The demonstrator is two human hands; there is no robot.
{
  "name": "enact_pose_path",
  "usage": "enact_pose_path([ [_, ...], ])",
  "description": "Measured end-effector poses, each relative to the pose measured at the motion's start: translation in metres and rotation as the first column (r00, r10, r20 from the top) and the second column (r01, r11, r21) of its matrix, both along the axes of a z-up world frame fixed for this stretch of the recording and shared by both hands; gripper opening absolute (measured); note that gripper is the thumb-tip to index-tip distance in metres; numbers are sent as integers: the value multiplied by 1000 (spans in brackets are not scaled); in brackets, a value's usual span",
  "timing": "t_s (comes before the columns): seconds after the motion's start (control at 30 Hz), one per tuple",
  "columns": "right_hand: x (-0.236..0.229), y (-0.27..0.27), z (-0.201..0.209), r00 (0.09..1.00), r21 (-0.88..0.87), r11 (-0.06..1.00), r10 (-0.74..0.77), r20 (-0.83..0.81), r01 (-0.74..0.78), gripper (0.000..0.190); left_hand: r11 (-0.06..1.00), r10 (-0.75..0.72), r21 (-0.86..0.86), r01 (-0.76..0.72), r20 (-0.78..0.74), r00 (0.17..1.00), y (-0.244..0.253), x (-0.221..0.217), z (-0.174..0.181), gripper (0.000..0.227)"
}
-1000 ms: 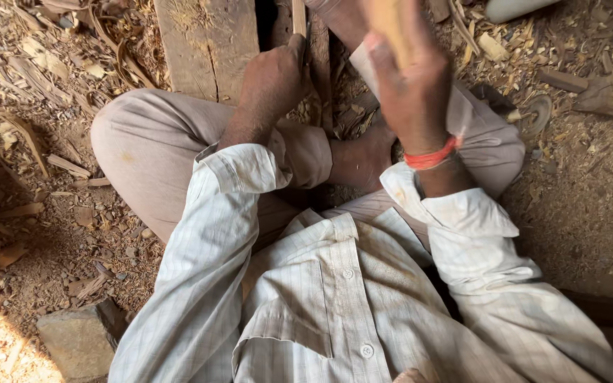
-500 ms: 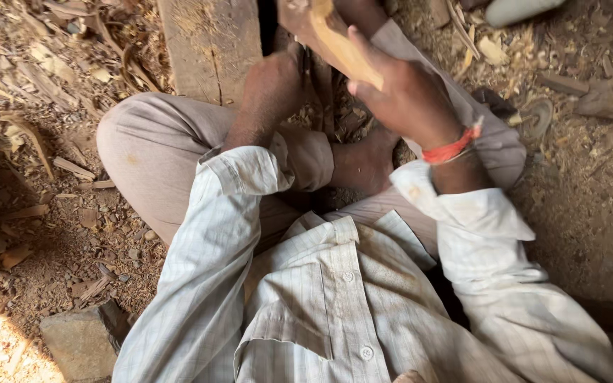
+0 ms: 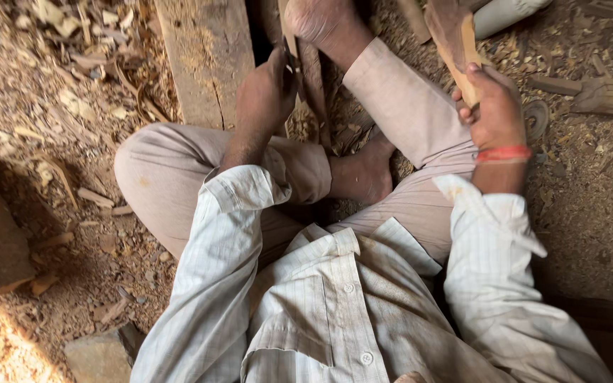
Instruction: The person is carving a wooden spoon using a chisel and a wooden mallet. They hold the spoon between their legs and strike the chisel to shape the wood.
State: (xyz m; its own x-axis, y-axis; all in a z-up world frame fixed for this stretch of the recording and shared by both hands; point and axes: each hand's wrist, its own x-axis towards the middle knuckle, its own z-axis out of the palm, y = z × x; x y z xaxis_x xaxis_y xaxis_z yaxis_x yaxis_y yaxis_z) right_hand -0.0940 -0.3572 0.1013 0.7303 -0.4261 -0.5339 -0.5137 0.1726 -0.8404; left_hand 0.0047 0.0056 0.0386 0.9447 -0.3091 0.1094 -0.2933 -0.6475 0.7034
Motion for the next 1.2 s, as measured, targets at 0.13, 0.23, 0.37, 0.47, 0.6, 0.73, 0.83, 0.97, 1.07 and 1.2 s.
enact_pose_path([
  [0.13,8,-40,-45,984,-110,989,79,-157,-97,32,995,-88,46,87,26,996,-2,-9,15,22],
  [0.23,10,-43,-83,980,-346,929,73,-183,-134,31,993,-119,-2,120,60,991,-2,-16,23,21],
  [0.37,4,-16,-115,991,-900,428,134,-22,-78,38,998,-10,-56,11,25,1000,-2,-18,21,21],
  [0.47,-15,5,-111,974,-918,353,59,217,183,38,995,84,-69,-69,256,963,2,-21,16,30],
  [0.6,-33,12,-65,853,-447,793,-167,494,414,38,990,81,101,-97,152,985,5,-14,11,15],
  [0.73,-53,-1,-30,802,-89,910,-306,513,404,32,784,-262,539,307,-161,952,5,-24,-18,35],
  [0.83,-55,-23,-22,737,413,837,-526,424,359,31,609,-421,694,383,-126,898,-11,-9,-45,24],
  [0.97,-71,-37,-37,780,553,776,-536,323,304,29,513,-514,773,373,-71,855,-14,-6,-87,31],
  [1.07,-84,-42,-44,801,583,749,-540,259,317,33,446,-689,836,320,93,718,-14,1,-91,37],
  [1.2,-91,-42,-36,810,598,787,-446,380,153,35,359,-730,904,234,116,673,-10,15,-66,47],
])
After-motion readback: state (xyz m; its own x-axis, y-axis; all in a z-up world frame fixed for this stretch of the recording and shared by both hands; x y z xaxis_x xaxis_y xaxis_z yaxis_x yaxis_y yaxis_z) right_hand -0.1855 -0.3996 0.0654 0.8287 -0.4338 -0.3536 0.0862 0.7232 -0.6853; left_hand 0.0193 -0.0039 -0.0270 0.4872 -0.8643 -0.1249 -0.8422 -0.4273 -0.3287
